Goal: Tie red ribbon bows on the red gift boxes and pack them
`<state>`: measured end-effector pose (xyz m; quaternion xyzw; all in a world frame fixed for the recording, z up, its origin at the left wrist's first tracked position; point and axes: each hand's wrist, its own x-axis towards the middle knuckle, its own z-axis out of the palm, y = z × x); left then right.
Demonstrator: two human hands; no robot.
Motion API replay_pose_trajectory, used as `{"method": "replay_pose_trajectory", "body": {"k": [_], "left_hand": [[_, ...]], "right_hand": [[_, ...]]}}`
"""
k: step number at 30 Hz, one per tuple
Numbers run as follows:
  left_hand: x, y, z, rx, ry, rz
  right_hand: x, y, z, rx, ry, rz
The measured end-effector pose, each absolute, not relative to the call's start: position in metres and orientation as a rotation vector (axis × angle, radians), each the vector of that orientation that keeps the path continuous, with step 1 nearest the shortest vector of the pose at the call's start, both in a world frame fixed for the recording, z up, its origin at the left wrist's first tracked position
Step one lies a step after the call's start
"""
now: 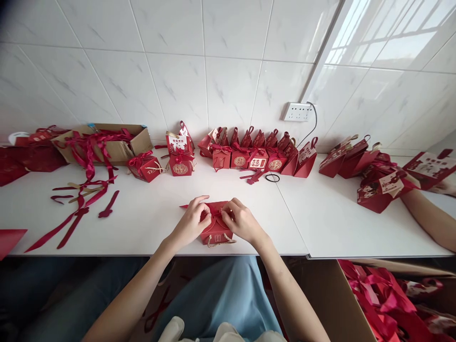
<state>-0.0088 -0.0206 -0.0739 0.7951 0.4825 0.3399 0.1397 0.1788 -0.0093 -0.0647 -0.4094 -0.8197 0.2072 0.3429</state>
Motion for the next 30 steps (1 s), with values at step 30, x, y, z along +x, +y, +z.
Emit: {"method": "replay_pose_trajectory", "body": {"k": [30], "left_hand": [[0.002,-0.015,-0.071,2.05,1.458,1.244]], "right_hand": [[0.175,-0.019,-0.066,-0.942,-2.006,0.75]]}}
